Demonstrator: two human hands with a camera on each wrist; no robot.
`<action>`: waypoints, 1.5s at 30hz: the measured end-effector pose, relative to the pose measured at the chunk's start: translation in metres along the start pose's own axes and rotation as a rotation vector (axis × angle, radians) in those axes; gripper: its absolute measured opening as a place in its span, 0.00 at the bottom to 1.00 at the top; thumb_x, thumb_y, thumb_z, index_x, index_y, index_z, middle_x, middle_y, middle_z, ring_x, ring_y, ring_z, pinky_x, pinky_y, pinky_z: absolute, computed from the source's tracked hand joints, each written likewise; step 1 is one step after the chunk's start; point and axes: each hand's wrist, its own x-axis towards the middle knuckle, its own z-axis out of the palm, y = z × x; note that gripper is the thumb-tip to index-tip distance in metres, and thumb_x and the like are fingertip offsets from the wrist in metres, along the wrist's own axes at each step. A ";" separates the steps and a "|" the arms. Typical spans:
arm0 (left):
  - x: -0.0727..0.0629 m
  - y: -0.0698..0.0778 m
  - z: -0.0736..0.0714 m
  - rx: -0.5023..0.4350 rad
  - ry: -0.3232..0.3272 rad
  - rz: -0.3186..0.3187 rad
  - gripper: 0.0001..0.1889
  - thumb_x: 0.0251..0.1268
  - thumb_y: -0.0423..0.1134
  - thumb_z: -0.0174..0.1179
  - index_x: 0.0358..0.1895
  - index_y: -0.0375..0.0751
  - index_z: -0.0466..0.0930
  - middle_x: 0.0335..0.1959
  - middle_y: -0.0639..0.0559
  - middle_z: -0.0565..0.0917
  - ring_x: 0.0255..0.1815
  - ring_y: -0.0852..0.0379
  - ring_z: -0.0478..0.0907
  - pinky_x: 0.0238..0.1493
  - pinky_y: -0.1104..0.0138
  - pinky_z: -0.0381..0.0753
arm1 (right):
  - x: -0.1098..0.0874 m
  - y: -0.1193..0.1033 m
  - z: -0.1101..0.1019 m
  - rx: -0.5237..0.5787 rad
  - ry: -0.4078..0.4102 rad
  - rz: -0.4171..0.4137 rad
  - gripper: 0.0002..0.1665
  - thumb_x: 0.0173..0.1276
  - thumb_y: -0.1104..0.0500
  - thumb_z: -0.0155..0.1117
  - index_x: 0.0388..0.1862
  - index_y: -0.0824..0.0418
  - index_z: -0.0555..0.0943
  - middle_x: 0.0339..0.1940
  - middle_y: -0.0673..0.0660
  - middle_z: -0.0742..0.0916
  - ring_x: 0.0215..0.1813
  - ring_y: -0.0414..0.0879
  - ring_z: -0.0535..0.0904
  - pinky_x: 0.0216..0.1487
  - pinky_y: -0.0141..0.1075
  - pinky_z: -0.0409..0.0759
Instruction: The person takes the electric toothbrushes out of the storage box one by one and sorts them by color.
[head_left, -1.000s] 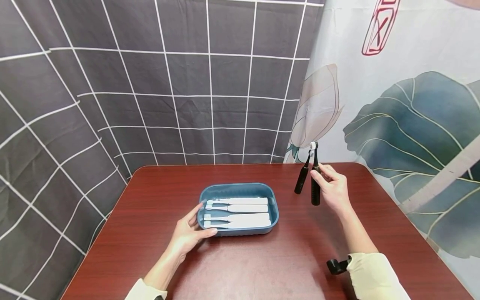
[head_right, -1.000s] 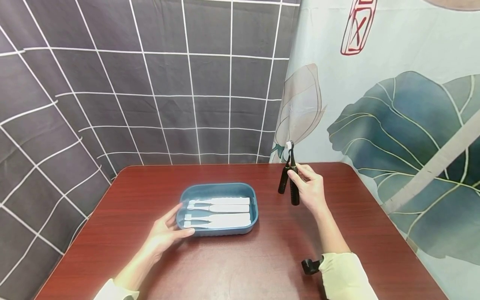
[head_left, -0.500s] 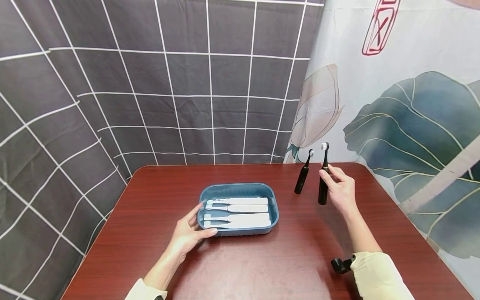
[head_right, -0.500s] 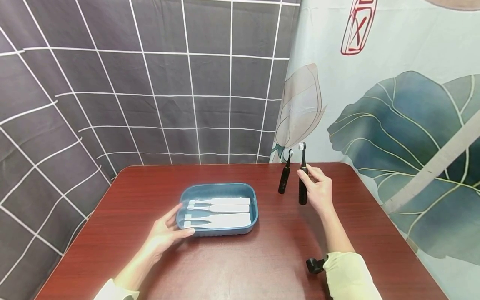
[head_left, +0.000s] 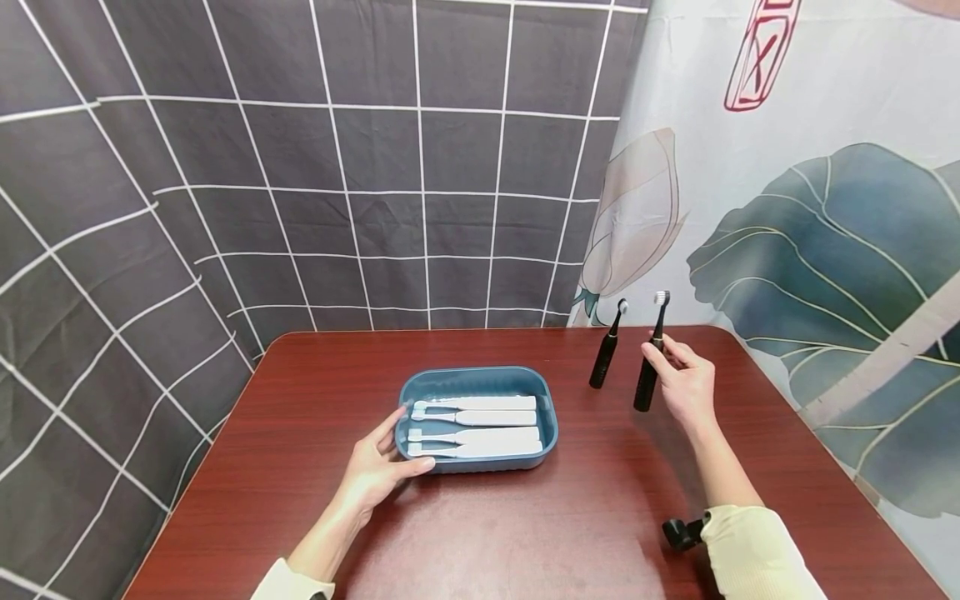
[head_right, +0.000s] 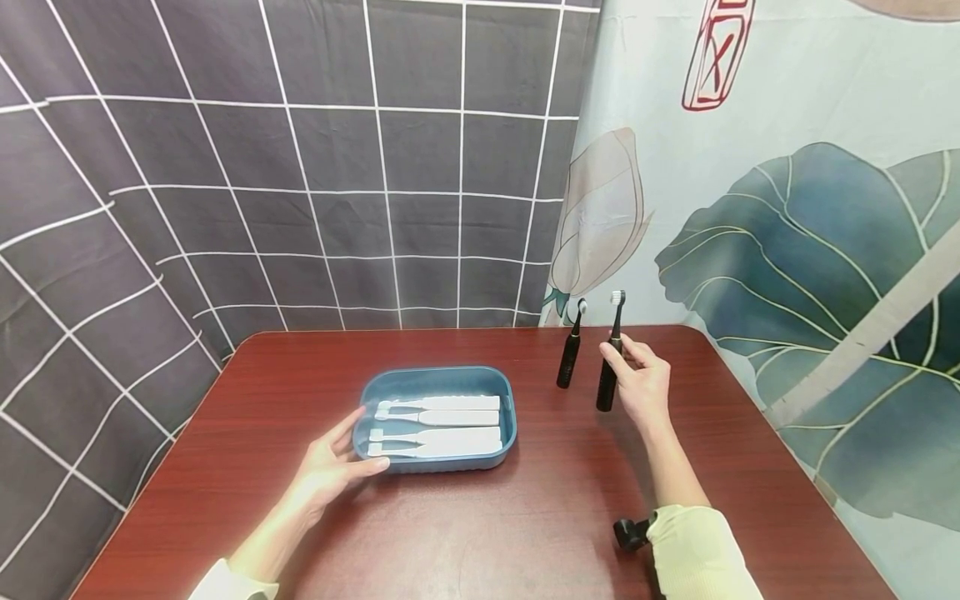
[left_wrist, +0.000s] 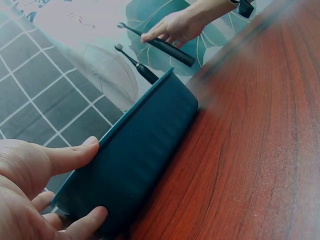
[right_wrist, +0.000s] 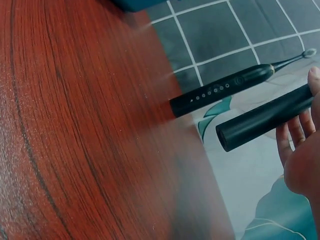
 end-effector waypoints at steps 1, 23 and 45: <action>0.000 0.000 0.000 -0.001 0.001 -0.002 0.51 0.43 0.33 0.82 0.76 0.45 0.66 0.71 0.38 0.71 0.69 0.39 0.70 0.59 0.61 0.75 | 0.000 0.000 0.000 -0.008 0.005 -0.001 0.20 0.65 0.69 0.71 0.55 0.75 0.82 0.35 0.42 0.87 0.35 0.32 0.81 0.38 0.20 0.78; 0.001 -0.001 0.001 -0.023 -0.005 -0.001 0.51 0.42 0.31 0.82 0.76 0.45 0.66 0.71 0.37 0.70 0.69 0.38 0.70 0.56 0.62 0.78 | 0.011 0.042 -0.006 -0.124 0.028 0.070 0.23 0.66 0.56 0.74 0.58 0.61 0.85 0.37 0.37 0.87 0.37 0.34 0.80 0.39 0.20 0.78; -0.001 0.001 0.000 -0.028 -0.014 0.006 0.51 0.44 0.32 0.81 0.76 0.46 0.66 0.71 0.38 0.70 0.69 0.38 0.69 0.59 0.57 0.77 | 0.007 0.017 0.005 -0.085 -0.032 0.085 0.21 0.67 0.64 0.71 0.57 0.71 0.83 0.42 0.42 0.89 0.41 0.33 0.83 0.42 0.20 0.76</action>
